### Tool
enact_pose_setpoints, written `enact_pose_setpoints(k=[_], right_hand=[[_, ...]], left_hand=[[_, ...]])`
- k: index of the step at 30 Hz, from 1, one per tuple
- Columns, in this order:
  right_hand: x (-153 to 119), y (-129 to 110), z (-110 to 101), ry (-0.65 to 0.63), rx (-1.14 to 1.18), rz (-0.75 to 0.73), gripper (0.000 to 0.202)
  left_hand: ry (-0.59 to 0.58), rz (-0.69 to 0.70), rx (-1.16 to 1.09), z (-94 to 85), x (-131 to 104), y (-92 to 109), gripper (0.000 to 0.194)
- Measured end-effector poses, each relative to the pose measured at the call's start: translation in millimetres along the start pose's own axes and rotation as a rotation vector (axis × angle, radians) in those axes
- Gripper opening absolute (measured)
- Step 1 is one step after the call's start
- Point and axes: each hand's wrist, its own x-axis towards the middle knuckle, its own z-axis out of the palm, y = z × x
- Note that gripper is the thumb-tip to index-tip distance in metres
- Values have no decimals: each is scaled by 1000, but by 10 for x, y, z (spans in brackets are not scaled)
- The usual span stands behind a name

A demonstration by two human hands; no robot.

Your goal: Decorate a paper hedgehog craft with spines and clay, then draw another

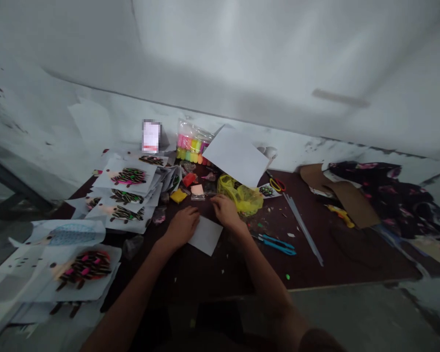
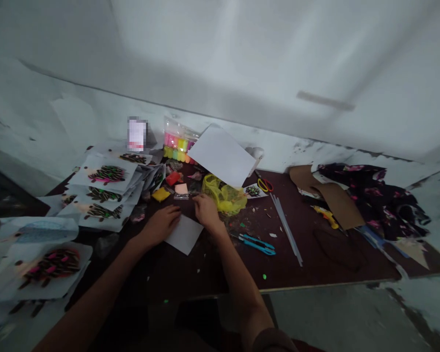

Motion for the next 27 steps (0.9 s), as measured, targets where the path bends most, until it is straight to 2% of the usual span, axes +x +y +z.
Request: enact_pose_setpoints(k=[2,4,6,9,15,17,21,24,27], right_hand=[[-104,29,15,-22,-4,9,32],[-169,50,34,-25,-8,10,32],[-213,53,46,-1,-8,5,32],[-276,5,51,17,-5,-43,33],[-414,-166,125,-114,-129,-200,29],[-436,-188,163,-151,-194,-189,30],[-433,-193,191,-148,-205,-143,32],[-399,-217,172,-152,-195,-112,33],[-353,-268,158,-147,-222,-80,35]], left_hand=[[-46,-17,72,34,-113,73,41],[-66,-97,144,41,-179,151,47],[-42,-235,226,21,-194,221,50],[-11,-299,279,-18,-169,283,52],[22,-302,264,13,-193,225,53],[25,-282,240,37,-226,171,51],[14,-215,201,71,-271,69,48],[13,-191,178,90,-250,12,47],[0,-103,112,105,-187,-40,43]])
